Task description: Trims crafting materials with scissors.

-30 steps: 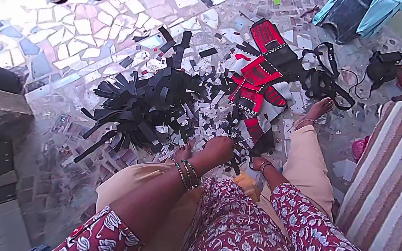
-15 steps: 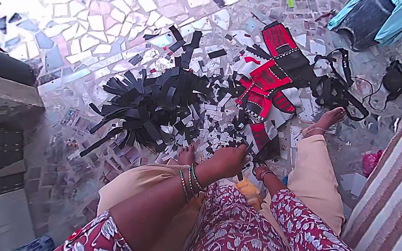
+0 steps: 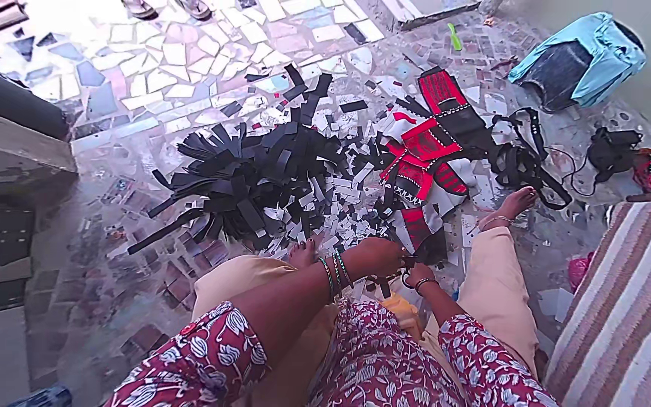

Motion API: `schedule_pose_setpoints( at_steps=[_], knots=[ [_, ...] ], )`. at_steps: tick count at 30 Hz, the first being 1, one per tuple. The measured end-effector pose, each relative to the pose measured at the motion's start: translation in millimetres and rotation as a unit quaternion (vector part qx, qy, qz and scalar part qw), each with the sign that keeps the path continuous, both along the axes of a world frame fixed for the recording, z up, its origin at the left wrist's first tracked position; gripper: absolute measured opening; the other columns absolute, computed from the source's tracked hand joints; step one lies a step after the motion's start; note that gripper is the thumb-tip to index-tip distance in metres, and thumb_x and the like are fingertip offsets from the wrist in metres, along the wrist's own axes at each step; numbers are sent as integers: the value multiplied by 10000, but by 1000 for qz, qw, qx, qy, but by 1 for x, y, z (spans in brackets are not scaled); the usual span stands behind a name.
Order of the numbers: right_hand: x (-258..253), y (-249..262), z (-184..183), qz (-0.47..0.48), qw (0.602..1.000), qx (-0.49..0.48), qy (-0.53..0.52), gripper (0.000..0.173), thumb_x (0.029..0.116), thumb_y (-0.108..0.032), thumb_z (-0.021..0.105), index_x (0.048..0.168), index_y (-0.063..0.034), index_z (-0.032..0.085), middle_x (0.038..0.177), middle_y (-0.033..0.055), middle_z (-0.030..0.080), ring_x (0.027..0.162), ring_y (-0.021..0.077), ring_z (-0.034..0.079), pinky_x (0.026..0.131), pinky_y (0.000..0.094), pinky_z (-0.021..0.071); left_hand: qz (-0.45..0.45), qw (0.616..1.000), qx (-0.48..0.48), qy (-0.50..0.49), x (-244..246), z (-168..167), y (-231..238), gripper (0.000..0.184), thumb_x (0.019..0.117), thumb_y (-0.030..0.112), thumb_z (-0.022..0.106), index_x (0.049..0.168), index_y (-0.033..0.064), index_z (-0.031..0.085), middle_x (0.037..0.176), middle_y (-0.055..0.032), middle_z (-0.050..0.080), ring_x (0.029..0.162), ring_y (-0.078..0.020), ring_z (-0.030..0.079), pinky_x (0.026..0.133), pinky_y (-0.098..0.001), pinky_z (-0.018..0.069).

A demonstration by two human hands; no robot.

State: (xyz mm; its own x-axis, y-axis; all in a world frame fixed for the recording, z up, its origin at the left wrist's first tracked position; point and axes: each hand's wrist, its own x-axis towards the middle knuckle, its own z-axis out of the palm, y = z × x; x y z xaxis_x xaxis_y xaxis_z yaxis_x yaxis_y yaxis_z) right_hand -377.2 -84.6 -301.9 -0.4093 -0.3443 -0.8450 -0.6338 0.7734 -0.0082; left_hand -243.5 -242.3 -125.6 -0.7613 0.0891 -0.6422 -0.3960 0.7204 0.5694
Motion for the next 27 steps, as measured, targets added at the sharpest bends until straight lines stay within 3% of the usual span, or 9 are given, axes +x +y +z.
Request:
schedule_pose_setpoints(
  at_steps=[2, 5, 7, 9, 11, 15, 18, 20, 27],
  knots=[
    [1, 6, -16, -42, 995, -71, 46, 665, 875, -149, 711, 1457, 52, 461, 1400, 288, 552, 1316, 429, 537, 1084, 583, 423, 9, 1000, -24, 1, -2, -5, -6, 393, 1112, 251, 409, 1201, -54, 640, 1214, -285, 643, 1194, -462, 599, 949, -683, 440],
    [3, 22, -46, -104, 954, -253, 123, 517, 754, -107, 771, 1208, 84, 614, 1135, 322, 667, 1087, 470, 653, 931, 634, 485, 46, 997, -56, 3, -4, -10, -16, 368, 1090, 237, 463, 1199, -60, 651, 1221, -291, 641, 1198, -471, 595, 951, -694, 439],
    [-2, 18, -6, -156, 965, -209, 35, 505, 902, -161, 707, 1321, 56, 524, 1223, 280, 636, 1137, 399, 634, 979, 578, 469, 78, 994, -72, 13, -2, -11, -21, 335, 1077, 211, 488, 1168, -62, 659, 1179, -280, 655, 1154, -456, 616, 928, -676, 457],
    [0, 27, 8, -254, 933, -254, 8, 503, 904, -157, 717, 1303, 72, 513, 1004, 241, 643, 812, 311, 626, 739, 496, 510, 104, 991, -86, 25, 0, -12, -26, 285, 1052, 164, 517, 1171, -41, 675, 1206, -260, 656, 1174, -443, 612, 942, -673, 461],
    [4, 36, 43, -366, 901, -228, -60, 546, 968, -190, 674, 1411, -1, 419, 984, 136, 597, 717, 175, 539, 651, 358, 468, 128, 986, -100, 37, 3, -9, -29, 256, 1038, 146, 543, 1168, -21, 687, 1206, -251, 663, 1176, -441, 615, 939, -676, 464],
    [26, 68, 90, -491, 781, -353, -155, 318, 1013, -171, 633, 1250, 4, 514, 731, 17, 546, 490, 56, 462, 435, 204, 393, 192, 972, -112, 72, 12, 2, -44, 268, 1030, 150, 548, 1213, -2, 672, 1217, -259, 662, 1175, -453, 621, 938, -687, 469],
    [54, 92, 101, -502, 635, -535, -244, 194, 1037, -48, 481, 1216, 25, 464, 763, 19, 575, 517, 43, 534, 461, 171, 468, 243, 960, -101, 91, 20, 9, -56, 278, 1033, 162, 537, 1211, -3, 672, 1207, -263, 660, 1162, -451, 621, 941, -690, 457],
    [69, 102, 102, -461, 581, -608, -283, 264, 950, -148, 594, 1158, 4, 537, 755, -3, 645, 574, 70, 625, 540, 215, 555, 274, 953, -74, 104, 23, 14, -61, 283, 1041, 167, 531, 1216, -2, 675, 1144, -253, 682, 1103, -433, 648, 936, -671, 471],
    [97, 99, 71, -428, 592, -529, -430, 673, 709, -574, 860, 1078, -52, 651, 689, -22, 636, 561, 83, 615, 552, 245, 547, 315, 945, 8, 91, 25, 26, -57, 313, 1084, 203, 472, 1122, -47, 658, 919, -177, 694, 832, -288, 655, 840, -531, 508]
  ],
)
